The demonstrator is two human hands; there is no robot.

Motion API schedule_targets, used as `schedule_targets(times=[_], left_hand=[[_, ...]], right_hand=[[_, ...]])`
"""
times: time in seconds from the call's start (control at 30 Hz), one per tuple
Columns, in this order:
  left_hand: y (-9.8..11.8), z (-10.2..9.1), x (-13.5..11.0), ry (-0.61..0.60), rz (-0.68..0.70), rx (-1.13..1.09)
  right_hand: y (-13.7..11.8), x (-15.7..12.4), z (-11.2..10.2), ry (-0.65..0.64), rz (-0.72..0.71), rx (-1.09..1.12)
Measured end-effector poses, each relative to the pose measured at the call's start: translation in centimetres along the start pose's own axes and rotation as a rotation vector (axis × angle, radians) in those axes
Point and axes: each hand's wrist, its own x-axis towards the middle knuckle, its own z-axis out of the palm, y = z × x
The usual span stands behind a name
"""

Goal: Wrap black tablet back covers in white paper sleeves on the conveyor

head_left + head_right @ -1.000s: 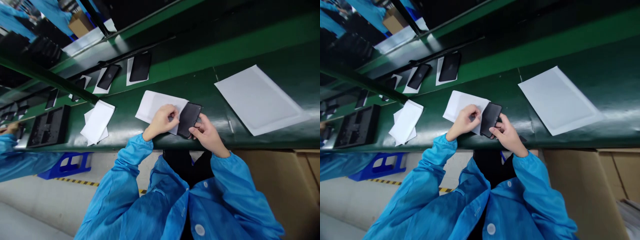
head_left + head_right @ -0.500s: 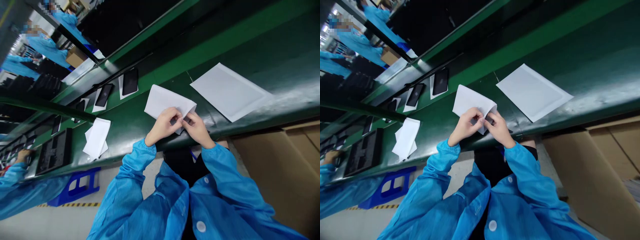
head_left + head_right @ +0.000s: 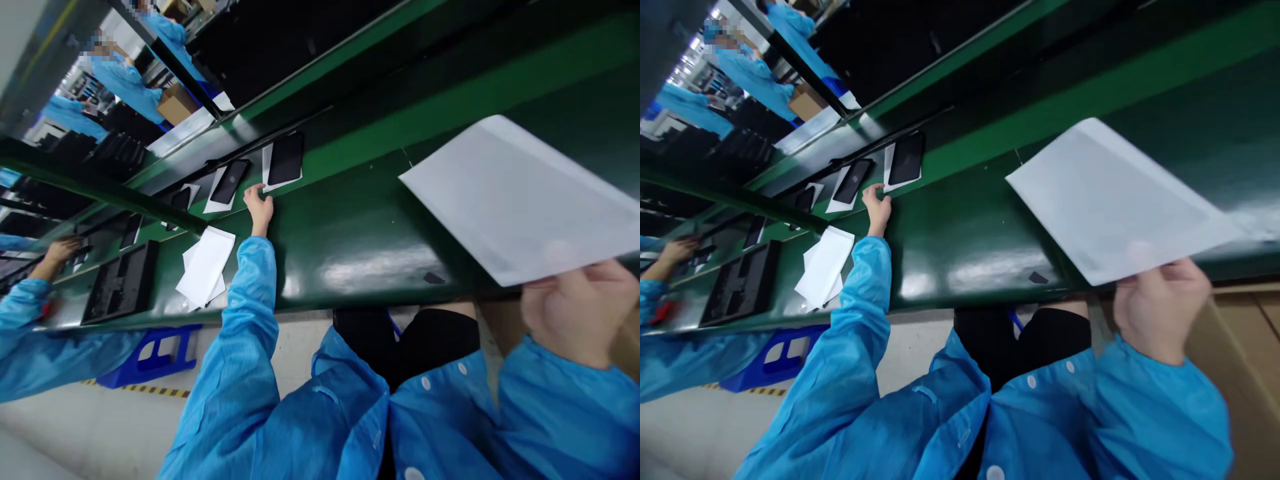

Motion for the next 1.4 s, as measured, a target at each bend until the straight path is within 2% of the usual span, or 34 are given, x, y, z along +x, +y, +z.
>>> schedule_targets(times=[0.1, 0.17, 0.27, 0.33, 0.4, 0.5, 0.53, 0.57, 0.63, 0.73, 0.83, 0.9, 0.97, 1.07, 1.13, 1.23, 1.3, 1.4], left_hand=[[-0.4, 1.1, 1.9, -0.032, -0.069, 0.028], [0.0, 1.8, 2.8, -0.104, -0.113, 0.055], [-0.1, 2.5, 3.6, -0.198, -0.108, 0.038], [-0.7, 2.8, 3.8, -0.219, -0.082, -0.006], [-1.6, 3.1, 3.9, -0.226, -0.054, -0.049], [-2.6, 3.4, 4.1, -0.269, -0.009, -0.092], [-2.7, 3.5, 4.2, -0.287, 0.005, -0.099], [-2.6, 3.5, 4.3, -0.301, 0.018, -0.102], [-2.1, 3.6, 4.5, -0.317, 0.044, -0.092], [-0.9, 3.5, 4.7, -0.338, 0.085, -0.060], [0.4, 3.1, 4.6, -0.388, 0.136, -0.035], [1.1, 2.7, 4.3, -0.398, 0.176, -0.020], [1.7, 2.5, 3.9, -0.350, 0.216, -0.019], [3.0, 2.9, 3.1, -0.238, 0.249, -0.045], [4.3, 3.5, 2.2, -0.192, 0.253, -0.063], [7.3, 4.5, 0.0, -0.178, 0.313, -0.105], [9.7, 4.9, -2.0, -0.214, 0.434, -0.155], [12.8, 4.9, -5.1, -0.308, 0.667, -0.221]], right_hand=[[-0.8, 1.9, -0.9, -0.070, 0.013, -0.123], [-0.8, 2.5, -1.7, -0.089, 0.088, -0.264], [-0.4, 3.0, -2.8, -0.060, 0.196, -0.481], [-0.1, 3.2, -3.3, -0.023, 0.161, -0.519], [0.1, 3.4, -3.3, 0.065, 0.003, -0.464], [0.3, 3.0, -2.4, 0.262, -0.427, -0.319], [0.4, 2.6, -1.9, 0.282, -0.559, -0.293], [0.5, 2.0, -1.2, 0.256, -0.650, -0.290], [0.7, 0.6, 0.4, 0.060, -0.686, -0.364], [1.4, -1.5, 4.4, -0.406, -0.565, -0.507], [2.9, -3.0, 10.0, -0.820, -0.402, -0.481], [4.1, -3.8, 14.1, -0.998, -0.204, -0.372], [5.1, -4.4, 17.5, -1.112, 0.022, -0.270], [5.9, -4.7, 20.8, -1.199, 0.307, -0.113], [5.9, -4.4, 21.8, -1.206, 0.477, 0.006], [5.6, -3.7, 22.5, -1.150, 0.689, 0.151], [5.6, -3.4, 22.8, -1.077, 0.761, 0.219], [6.0, -3.4, 23.0, -0.926, 0.752, 0.282]])
